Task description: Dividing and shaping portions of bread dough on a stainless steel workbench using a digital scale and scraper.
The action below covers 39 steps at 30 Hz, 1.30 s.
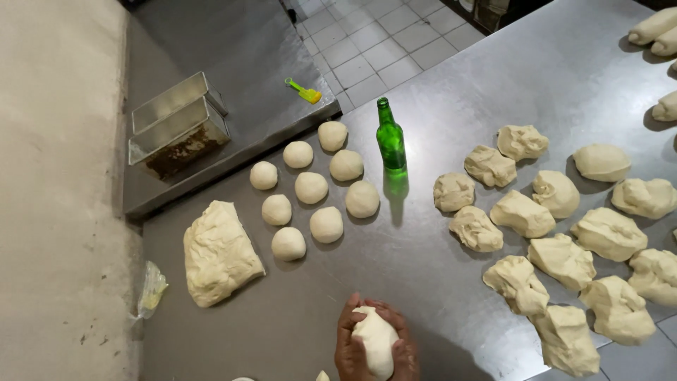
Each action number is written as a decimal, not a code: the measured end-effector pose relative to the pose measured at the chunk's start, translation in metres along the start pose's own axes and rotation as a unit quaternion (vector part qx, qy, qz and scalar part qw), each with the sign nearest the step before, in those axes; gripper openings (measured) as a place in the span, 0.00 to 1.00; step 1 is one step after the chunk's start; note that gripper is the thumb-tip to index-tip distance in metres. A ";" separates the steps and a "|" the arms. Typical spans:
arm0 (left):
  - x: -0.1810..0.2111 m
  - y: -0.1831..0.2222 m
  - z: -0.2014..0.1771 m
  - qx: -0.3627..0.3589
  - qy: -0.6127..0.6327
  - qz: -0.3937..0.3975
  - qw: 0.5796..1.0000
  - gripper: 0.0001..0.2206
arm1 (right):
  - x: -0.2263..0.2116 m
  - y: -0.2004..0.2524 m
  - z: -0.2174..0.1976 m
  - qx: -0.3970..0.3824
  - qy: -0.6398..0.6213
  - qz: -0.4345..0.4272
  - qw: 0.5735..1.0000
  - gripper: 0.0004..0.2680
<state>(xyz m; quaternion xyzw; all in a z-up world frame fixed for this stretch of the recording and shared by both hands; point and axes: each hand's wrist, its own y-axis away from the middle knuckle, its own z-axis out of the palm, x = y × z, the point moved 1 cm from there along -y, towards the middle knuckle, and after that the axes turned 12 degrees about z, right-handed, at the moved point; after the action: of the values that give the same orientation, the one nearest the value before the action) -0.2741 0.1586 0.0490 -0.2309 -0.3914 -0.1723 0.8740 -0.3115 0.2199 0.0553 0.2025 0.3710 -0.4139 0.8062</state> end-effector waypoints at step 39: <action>0.027 -0.001 0.044 0.061 -0.342 -0.015 0.937 0.22 | -0.026 -0.014 0.005 0.124 -0.084 0.261 0.954 0.23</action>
<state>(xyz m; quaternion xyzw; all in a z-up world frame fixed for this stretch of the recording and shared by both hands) -0.2843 0.1785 0.0957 -0.2159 -0.6802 -0.0717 0.6968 -0.3311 0.2224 0.0781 0.3548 0.1819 -0.2475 0.8830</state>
